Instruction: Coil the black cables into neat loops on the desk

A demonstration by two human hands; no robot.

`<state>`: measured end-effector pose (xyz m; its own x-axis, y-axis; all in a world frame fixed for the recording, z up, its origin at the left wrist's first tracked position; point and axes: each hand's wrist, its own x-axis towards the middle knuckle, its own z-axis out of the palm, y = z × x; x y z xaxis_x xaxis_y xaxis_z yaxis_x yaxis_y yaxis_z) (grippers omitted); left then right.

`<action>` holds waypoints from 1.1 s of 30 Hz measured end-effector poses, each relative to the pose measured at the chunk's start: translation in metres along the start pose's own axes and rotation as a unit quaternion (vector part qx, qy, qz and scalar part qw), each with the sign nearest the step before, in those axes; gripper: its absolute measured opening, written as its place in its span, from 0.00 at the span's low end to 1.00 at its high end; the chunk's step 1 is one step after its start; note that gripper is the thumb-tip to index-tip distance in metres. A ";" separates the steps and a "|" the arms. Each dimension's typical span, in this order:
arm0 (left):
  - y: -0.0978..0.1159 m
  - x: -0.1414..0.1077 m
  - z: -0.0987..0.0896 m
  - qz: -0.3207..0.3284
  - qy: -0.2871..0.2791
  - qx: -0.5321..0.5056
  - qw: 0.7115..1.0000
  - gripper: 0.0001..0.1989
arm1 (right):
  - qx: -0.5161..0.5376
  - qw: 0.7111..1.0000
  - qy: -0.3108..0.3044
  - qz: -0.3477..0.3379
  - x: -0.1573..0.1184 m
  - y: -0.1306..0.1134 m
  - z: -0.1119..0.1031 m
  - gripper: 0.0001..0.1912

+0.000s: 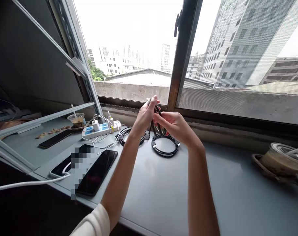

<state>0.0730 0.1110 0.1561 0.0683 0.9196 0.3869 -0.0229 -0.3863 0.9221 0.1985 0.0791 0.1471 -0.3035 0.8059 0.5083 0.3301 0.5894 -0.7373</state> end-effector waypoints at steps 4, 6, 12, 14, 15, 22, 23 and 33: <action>-0.001 -0.001 0.008 -0.033 -0.075 -0.087 0.993 0.25 | 0.013 1.000 -0.002 -0.010 -0.002 -0.001 -0.002 0.19; -0.002 -0.001 0.010 -0.045 -0.085 -0.109 0.989 0.24 | 0.020 1.000 -0.010 0.004 -0.001 0.002 -0.004 0.19; -0.001 0.001 0.012 -0.052 -0.076 -0.121 0.988 0.18 | -0.008 1.000 -0.018 0.013 0.000 0.005 -0.008 0.20; -0.002 0.001 0.012 -0.040 -0.076 -0.133 0.987 0.16 | -0.028 0.999 -0.016 0.014 0.000 0.003 -0.009 0.19; -0.003 0.002 0.012 -0.030 -0.077 -0.136 0.987 0.16 | -0.045 0.999 -0.012 0.018 -0.001 0.001 -0.010 0.19; -0.004 0.002 0.008 -0.004 -0.068 -0.138 0.988 0.17 | -0.164 0.985 0.052 0.025 -0.010 -0.012 -0.012 0.18; -0.002 0.002 0.007 -0.006 -0.073 -0.140 0.987 0.16 | -0.175 0.983 0.058 0.020 -0.011 -0.014 -0.012 0.17; 0.008 -0.005 -0.010 0.005 -0.061 -0.113 0.992 0.18 | -0.225 0.972 0.068 -0.014 -0.019 -0.037 -0.004 0.13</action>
<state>0.0621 0.1040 0.1612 0.1865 0.8946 0.4061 -0.2462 -0.3576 0.9008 0.1959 0.0420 0.1662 -0.2080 0.7712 0.6016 0.6900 0.5517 -0.4686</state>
